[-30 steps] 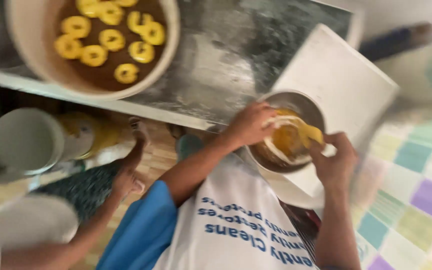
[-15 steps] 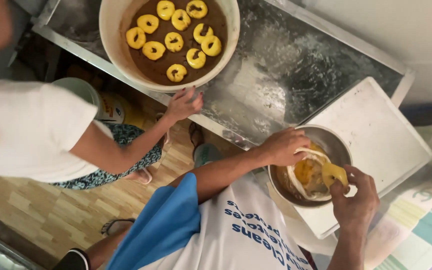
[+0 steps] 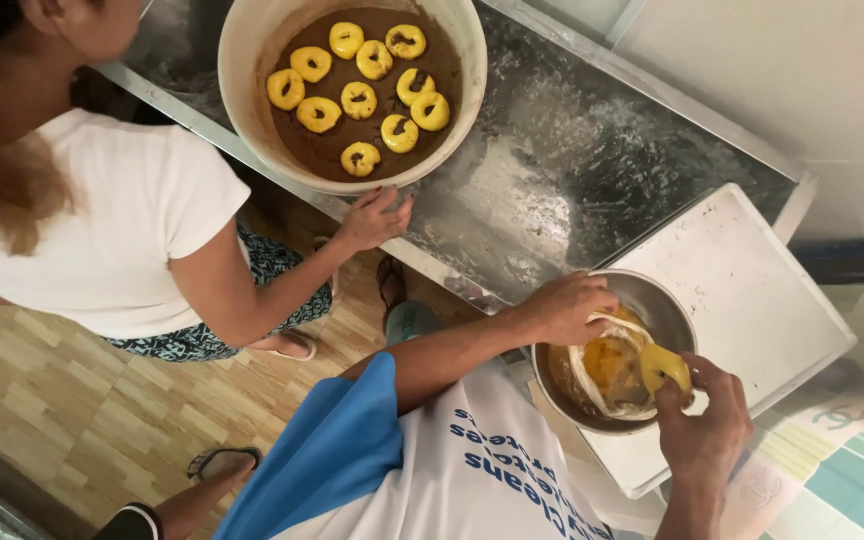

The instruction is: The person repeatedly picks up ring-shaped doughnuts from a tray, dips them into a bowl of liquid using a mesh strainer, and places them into a large bucket of brown liquid. The process continues until the tray is empty.

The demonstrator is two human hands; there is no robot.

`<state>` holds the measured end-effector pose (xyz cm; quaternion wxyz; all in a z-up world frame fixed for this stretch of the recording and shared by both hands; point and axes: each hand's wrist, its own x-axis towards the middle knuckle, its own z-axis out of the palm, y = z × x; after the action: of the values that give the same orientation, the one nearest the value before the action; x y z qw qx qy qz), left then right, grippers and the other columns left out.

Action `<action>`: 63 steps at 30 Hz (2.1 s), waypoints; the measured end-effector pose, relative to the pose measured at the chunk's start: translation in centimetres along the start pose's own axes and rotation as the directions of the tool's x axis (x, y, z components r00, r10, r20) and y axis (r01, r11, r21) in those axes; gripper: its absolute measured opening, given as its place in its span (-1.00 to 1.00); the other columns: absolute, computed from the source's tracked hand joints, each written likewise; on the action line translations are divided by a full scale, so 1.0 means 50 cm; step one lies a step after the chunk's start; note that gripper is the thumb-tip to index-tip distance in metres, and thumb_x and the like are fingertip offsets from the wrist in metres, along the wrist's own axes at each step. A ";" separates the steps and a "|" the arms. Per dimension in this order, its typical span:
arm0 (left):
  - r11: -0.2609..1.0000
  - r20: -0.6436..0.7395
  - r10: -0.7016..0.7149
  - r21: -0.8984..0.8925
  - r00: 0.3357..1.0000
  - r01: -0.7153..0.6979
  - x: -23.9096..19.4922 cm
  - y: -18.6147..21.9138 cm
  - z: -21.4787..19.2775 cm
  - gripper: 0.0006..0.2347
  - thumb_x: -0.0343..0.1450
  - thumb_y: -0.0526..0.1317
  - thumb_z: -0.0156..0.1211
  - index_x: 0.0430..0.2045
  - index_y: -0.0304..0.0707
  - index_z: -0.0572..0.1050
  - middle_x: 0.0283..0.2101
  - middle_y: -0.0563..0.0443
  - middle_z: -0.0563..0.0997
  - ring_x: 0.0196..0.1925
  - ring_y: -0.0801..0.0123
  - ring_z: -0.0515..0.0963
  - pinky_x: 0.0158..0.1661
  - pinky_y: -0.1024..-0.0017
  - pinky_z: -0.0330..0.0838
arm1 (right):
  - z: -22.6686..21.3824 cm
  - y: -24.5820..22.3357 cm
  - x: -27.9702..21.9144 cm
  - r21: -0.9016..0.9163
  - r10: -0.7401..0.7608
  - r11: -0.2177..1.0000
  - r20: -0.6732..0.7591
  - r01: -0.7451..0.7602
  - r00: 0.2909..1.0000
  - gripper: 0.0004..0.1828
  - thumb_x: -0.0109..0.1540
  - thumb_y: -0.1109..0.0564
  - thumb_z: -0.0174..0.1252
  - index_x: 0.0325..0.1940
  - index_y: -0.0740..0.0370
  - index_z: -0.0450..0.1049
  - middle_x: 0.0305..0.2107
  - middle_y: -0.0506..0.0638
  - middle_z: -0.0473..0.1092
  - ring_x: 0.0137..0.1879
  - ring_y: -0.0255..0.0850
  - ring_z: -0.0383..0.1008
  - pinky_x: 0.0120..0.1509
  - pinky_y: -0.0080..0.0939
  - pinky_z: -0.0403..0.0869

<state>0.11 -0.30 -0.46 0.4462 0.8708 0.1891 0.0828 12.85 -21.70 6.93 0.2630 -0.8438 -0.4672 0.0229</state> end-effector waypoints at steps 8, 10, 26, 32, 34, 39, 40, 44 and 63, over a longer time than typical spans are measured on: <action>1.000 0.014 -0.006 0.011 1.000 0.006 -0.008 0.017 0.002 -0.84 0.42 -0.08 0.15 -0.28 -0.10 0.55 -0.21 0.05 0.51 -0.09 0.27 0.53 -0.12 0.21 0.52 | 0.007 0.013 -0.017 0.018 -0.089 0.996 -0.090 0.091 0.992 -0.57 0.19 0.37 0.25 0.15 0.22 0.62 -0.16 0.06 0.48 -0.10 -0.07 0.49 -0.06 0.01 0.48; 1.000 0.014 -0.007 0.007 1.000 0.007 -0.014 0.023 0.000 -0.83 0.42 -0.09 0.15 -0.27 -0.12 0.55 -0.20 0.03 0.52 -0.09 0.25 0.55 -0.09 0.17 0.52 | 0.008 0.002 -0.019 0.049 -0.116 0.991 -0.114 0.123 0.987 -0.60 0.20 0.40 0.21 0.12 0.26 0.61 -0.13 0.13 0.50 -0.09 -0.02 0.51 -0.05 0.02 0.50; 0.993 -0.102 0.090 -0.069 0.991 -0.098 -0.037 -0.044 0.002 -0.74 0.34 -0.20 0.25 -0.09 -0.13 0.60 -0.16 -0.13 0.57 -0.01 -0.11 0.58 0.03 0.09 0.49 | -0.032 -0.053 0.017 -0.055 -0.087 0.995 -0.154 0.079 0.984 -0.63 0.12 0.19 0.36 0.03 0.14 0.62 -0.25 0.06 0.47 -0.07 0.13 0.58 0.03 0.07 0.54; 0.995 -0.132 0.102 0.023 0.986 -0.100 -0.059 -0.049 -0.015 -0.78 0.37 -0.14 0.19 -0.14 -0.07 0.56 -0.20 -0.07 0.51 -0.05 -0.11 0.59 -0.04 0.06 0.50 | -0.046 -0.051 0.020 -0.186 -0.010 0.982 -0.142 -0.016 0.990 -0.65 0.14 0.13 0.37 0.02 -0.07 0.62 -0.25 -0.14 0.47 -0.10 -0.06 0.61 -0.08 -0.06 0.54; 0.995 -0.131 0.099 0.020 0.986 -0.098 -0.062 -0.047 -0.013 -0.78 0.38 -0.13 0.19 -0.14 -0.08 0.55 -0.20 -0.07 0.52 -0.05 -0.10 0.59 -0.04 0.06 0.50 | -0.042 -0.040 0.012 -0.197 -0.011 0.980 -0.134 -0.016 0.991 -0.65 0.14 0.13 0.37 0.01 -0.08 0.62 -0.24 -0.14 0.47 -0.09 -0.05 0.61 -0.09 -0.05 0.55; 0.998 -0.120 0.059 0.015 0.991 -0.058 -0.060 -0.041 -0.014 -0.77 0.39 -0.10 0.17 -0.13 -0.11 0.55 -0.19 -0.09 0.53 -0.05 -0.11 0.59 -0.03 0.06 0.49 | -0.031 -0.012 0.001 -0.206 -0.038 0.979 -0.122 0.012 0.992 -0.66 0.13 0.11 0.40 -0.01 -0.11 0.61 -0.23 -0.20 0.48 -0.06 -0.14 0.62 -0.07 -0.13 0.56; 0.999 -0.108 0.050 -0.009 0.993 -0.051 -0.058 -0.042 -0.014 -0.76 0.40 -0.13 0.17 -0.10 -0.12 0.56 -0.17 -0.10 0.53 -0.03 -0.13 0.58 -0.02 0.05 0.48 | -0.034 -0.016 0.002 -0.192 -0.056 0.981 -0.120 0.032 0.991 -0.65 0.12 0.13 0.42 -0.01 -0.09 0.62 -0.23 -0.15 0.50 -0.04 -0.10 0.62 -0.06 -0.09 0.56; 0.996 -0.181 0.088 0.013 0.980 -0.087 -0.057 -0.028 -0.007 -0.74 0.32 -0.22 0.20 -0.14 -0.17 0.63 -0.20 -0.11 0.58 -0.11 0.04 0.58 -0.03 0.14 0.42 | -0.088 -0.088 -0.006 -0.079 0.034 0.996 0.019 -0.032 0.999 -0.76 0.31 0.24 0.27 0.06 0.09 0.60 -0.01 -0.06 0.54 0.05 -0.12 0.55 0.12 -0.14 0.45; 0.999 -0.093 -0.040 0.001 0.995 0.040 -0.050 -0.044 0.000 -0.82 0.39 -0.11 0.16 -0.22 -0.11 0.56 -0.21 0.04 0.49 -0.09 0.22 0.55 -0.21 0.21 0.52 | -0.005 0.058 -0.028 -0.136 -0.312 0.945 -0.105 0.298 0.944 -0.76 0.38 0.34 0.46 0.15 0.37 0.73 -0.06 0.10 0.61 -0.05 0.02 0.60 0.01 -0.02 0.50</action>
<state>-2.72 -0.15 -2.16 0.4373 0.8627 0.2271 0.1141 14.38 -24.16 5.49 0.2416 -0.7751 -0.5755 -0.0986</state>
